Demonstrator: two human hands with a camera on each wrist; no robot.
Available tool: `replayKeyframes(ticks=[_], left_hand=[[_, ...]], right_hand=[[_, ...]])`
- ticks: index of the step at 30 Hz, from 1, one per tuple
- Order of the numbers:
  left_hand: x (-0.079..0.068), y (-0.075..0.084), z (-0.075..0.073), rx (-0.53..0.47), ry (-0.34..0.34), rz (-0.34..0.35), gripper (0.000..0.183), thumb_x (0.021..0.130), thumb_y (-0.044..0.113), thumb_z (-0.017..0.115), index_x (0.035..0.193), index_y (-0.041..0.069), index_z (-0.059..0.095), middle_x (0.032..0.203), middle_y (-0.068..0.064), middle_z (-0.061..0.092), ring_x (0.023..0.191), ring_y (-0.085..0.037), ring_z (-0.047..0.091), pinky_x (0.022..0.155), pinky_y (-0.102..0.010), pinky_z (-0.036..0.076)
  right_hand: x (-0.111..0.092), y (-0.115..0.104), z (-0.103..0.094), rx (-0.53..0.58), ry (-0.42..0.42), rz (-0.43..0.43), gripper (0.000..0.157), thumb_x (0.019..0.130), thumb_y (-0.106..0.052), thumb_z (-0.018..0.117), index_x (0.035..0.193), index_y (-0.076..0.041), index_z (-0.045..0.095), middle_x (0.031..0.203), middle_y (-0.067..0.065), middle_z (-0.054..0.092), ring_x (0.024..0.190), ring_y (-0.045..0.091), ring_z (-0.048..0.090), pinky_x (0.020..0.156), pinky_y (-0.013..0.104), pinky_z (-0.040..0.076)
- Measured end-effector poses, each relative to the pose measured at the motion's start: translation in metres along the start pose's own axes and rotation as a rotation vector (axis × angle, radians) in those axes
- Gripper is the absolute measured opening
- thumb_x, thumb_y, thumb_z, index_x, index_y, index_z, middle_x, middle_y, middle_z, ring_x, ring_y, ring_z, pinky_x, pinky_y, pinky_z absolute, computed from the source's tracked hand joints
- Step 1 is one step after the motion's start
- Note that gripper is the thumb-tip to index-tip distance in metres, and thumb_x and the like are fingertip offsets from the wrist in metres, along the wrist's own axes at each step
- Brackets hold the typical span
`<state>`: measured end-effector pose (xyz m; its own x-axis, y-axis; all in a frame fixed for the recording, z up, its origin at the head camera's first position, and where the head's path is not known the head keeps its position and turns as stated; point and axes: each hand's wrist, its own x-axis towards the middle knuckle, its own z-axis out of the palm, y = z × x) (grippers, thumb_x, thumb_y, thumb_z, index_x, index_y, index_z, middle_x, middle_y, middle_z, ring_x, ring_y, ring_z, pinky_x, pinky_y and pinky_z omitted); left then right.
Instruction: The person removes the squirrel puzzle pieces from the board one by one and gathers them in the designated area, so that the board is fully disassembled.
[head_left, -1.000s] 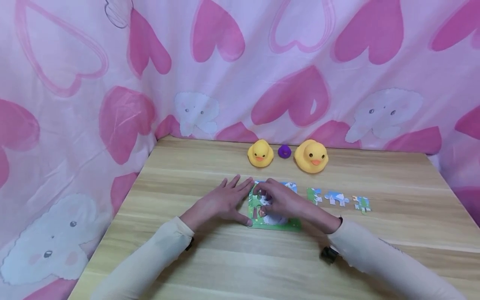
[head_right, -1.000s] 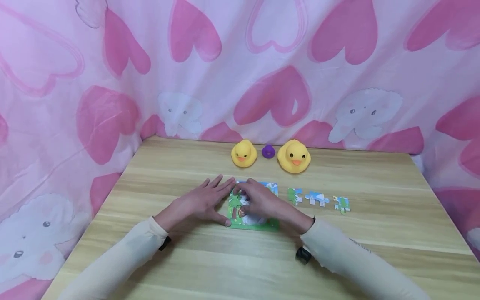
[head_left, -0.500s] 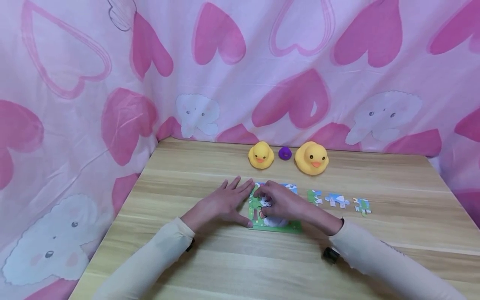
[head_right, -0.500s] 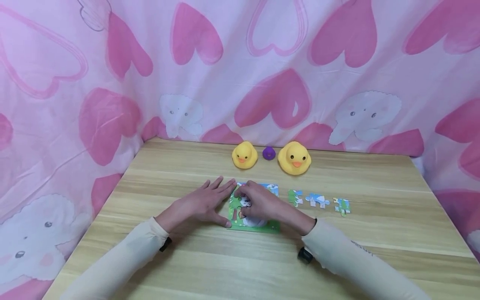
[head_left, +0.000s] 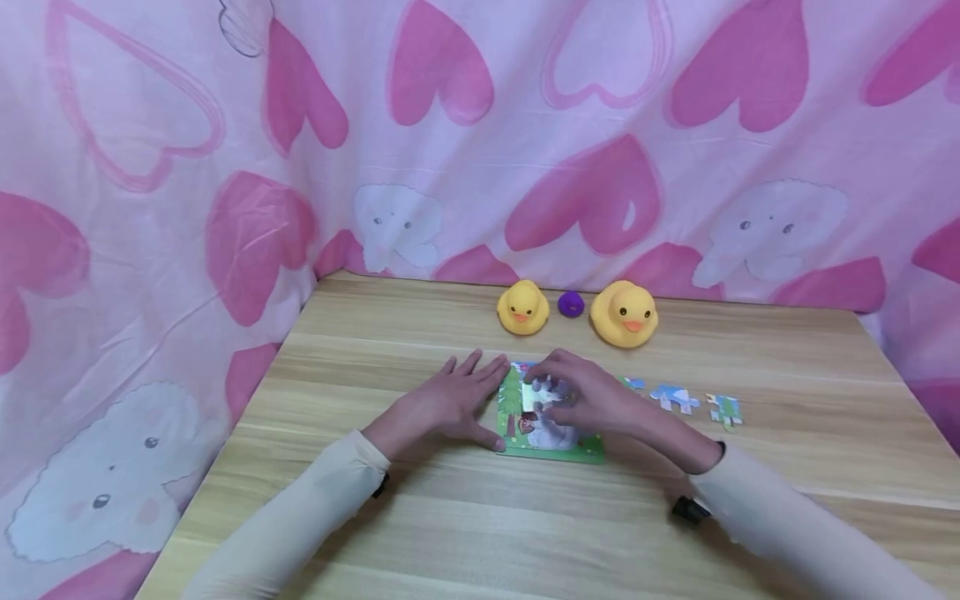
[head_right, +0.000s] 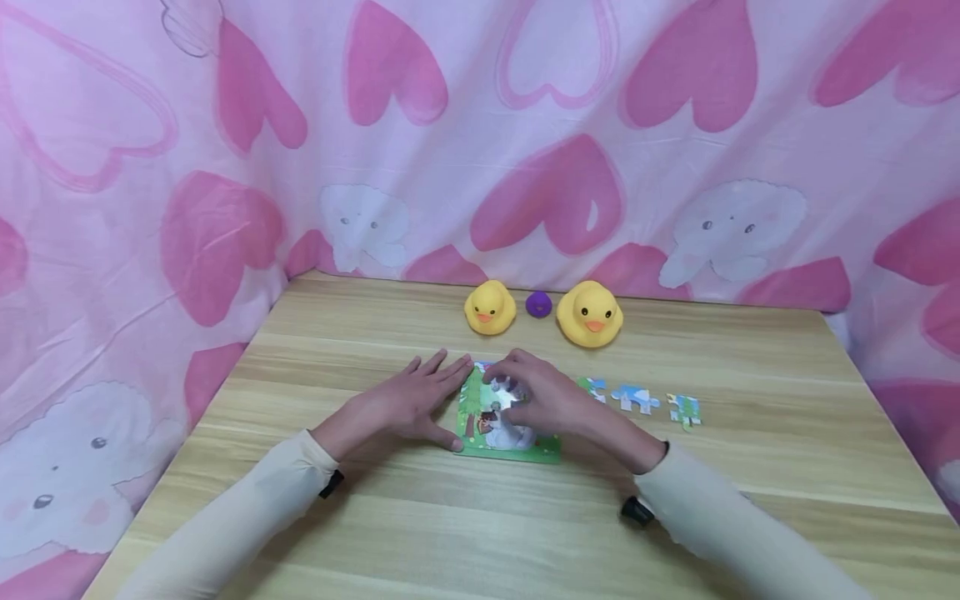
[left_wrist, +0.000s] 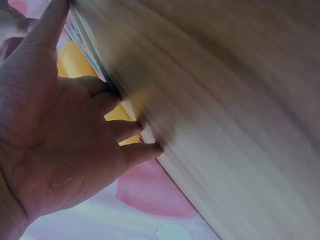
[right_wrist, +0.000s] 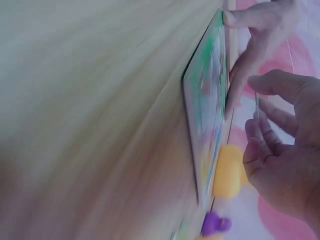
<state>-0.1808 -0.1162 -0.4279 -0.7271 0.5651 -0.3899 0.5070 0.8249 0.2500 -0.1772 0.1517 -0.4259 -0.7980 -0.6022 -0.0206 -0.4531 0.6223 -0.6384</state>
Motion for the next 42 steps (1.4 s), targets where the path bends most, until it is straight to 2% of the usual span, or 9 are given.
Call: replayKeyframes(ticks=[6, 12, 15, 20, 28, 33, 36, 42], left_hand=[[0.000, 0.000, 0.001, -0.002, -0.014, -0.019, 0.126, 0.082, 0.079, 0.072, 0.172, 0.023, 0.004, 0.181, 0.006, 0.000, 0.168, -0.034, -0.003, 0.135, -0.062, 0.004], [0.001, 0.001, -0.002, -0.003, -0.021, -0.014, 0.126, 0.082, 0.078, 0.072, 0.172, 0.023, 0.004, 0.181, 0.005, 0.000, 0.168, -0.035, -0.004, 0.135, -0.063, 0.004], [0.002, 0.001, -0.003, 0.003, -0.027, -0.013, 0.126, 0.082, 0.079, 0.072, 0.172, 0.023, 0.003, 0.181, 0.005, -0.001, 0.168, -0.035, -0.004, 0.135, -0.063, 0.004], [0.004, 0.001, -0.005, 0.005, -0.027, -0.017, 0.126, 0.082, 0.079, 0.072, 0.172, 0.024, 0.002, 0.181, 0.006, -0.001, 0.168, -0.034, -0.004, 0.135, -0.062, 0.004], [0.002, 0.001, -0.004, -0.015, -0.033, -0.027, 0.126, 0.082, 0.078, 0.073, 0.172, 0.024, 0.003, 0.181, 0.006, -0.001, 0.168, -0.033, -0.005, 0.135, -0.062, 0.003], [0.002, 0.000, -0.003, -0.015, -0.034, -0.024, 0.127, 0.081, 0.079, 0.072, 0.172, 0.024, 0.002, 0.181, 0.007, -0.002, 0.168, -0.033, -0.006, 0.135, -0.062, 0.003], [0.001, -0.001, -0.002, -0.010, -0.032, -0.030, 0.127, 0.081, 0.079, 0.073, 0.172, 0.024, 0.003, 0.181, 0.007, -0.002, 0.168, -0.033, -0.005, 0.135, -0.062, 0.003], [0.001, 0.000, -0.004, -0.018, -0.027, -0.013, 0.127, 0.082, 0.078, 0.073, 0.172, 0.022, 0.004, 0.181, 0.005, 0.000, 0.168, -0.034, -0.004, 0.135, -0.063, 0.003]], right_hand=[[-0.042, 0.024, -0.016, -0.006, 0.069, 0.038, 0.046, 0.089, -0.023, 0.087, 0.131, -0.035, 0.070, 0.123, -0.011, 0.065, 0.104, 0.013, 0.060, 0.085, 0.033, 0.059], [-0.081, 0.048, -0.027, -0.021, 0.119, 0.094, 0.047, 0.087, -0.018, 0.089, 0.129, -0.030, 0.072, 0.118, -0.008, 0.065, 0.097, 0.013, 0.059, 0.078, 0.024, 0.057], [-0.095, 0.057, -0.029, -0.048, 0.128, 0.111, 0.048, 0.086, -0.015, 0.089, 0.128, -0.029, 0.072, 0.113, -0.009, 0.064, 0.093, 0.012, 0.057, 0.072, 0.021, 0.051], [-0.109, 0.068, -0.027, -0.062, 0.104, 0.137, 0.046, 0.086, -0.017, 0.089, 0.127, -0.029, 0.071, 0.113, -0.009, 0.063, 0.094, 0.011, 0.055, 0.072, 0.021, 0.050], [-0.114, 0.072, -0.024, -0.017, 0.052, 0.134, 0.044, 0.088, -0.020, 0.088, 0.127, -0.028, 0.070, 0.114, -0.007, 0.062, 0.096, 0.011, 0.054, 0.073, 0.020, 0.049], [-0.112, 0.067, -0.027, -0.034, 0.016, 0.165, 0.045, 0.088, -0.019, 0.087, 0.129, -0.030, 0.070, 0.116, -0.007, 0.060, 0.098, 0.013, 0.055, 0.075, 0.020, 0.051], [-0.107, 0.060, -0.028, -0.053, 0.001, 0.189, 0.048, 0.089, -0.023, 0.087, 0.131, -0.032, 0.069, 0.117, -0.007, 0.059, 0.100, 0.014, 0.055, 0.077, 0.021, 0.052], [-0.082, 0.041, -0.023, -0.091, 0.010, 0.172, 0.045, 0.091, -0.026, 0.085, 0.133, -0.026, 0.069, 0.119, -0.004, 0.063, 0.101, 0.015, 0.057, 0.082, 0.028, 0.056]])
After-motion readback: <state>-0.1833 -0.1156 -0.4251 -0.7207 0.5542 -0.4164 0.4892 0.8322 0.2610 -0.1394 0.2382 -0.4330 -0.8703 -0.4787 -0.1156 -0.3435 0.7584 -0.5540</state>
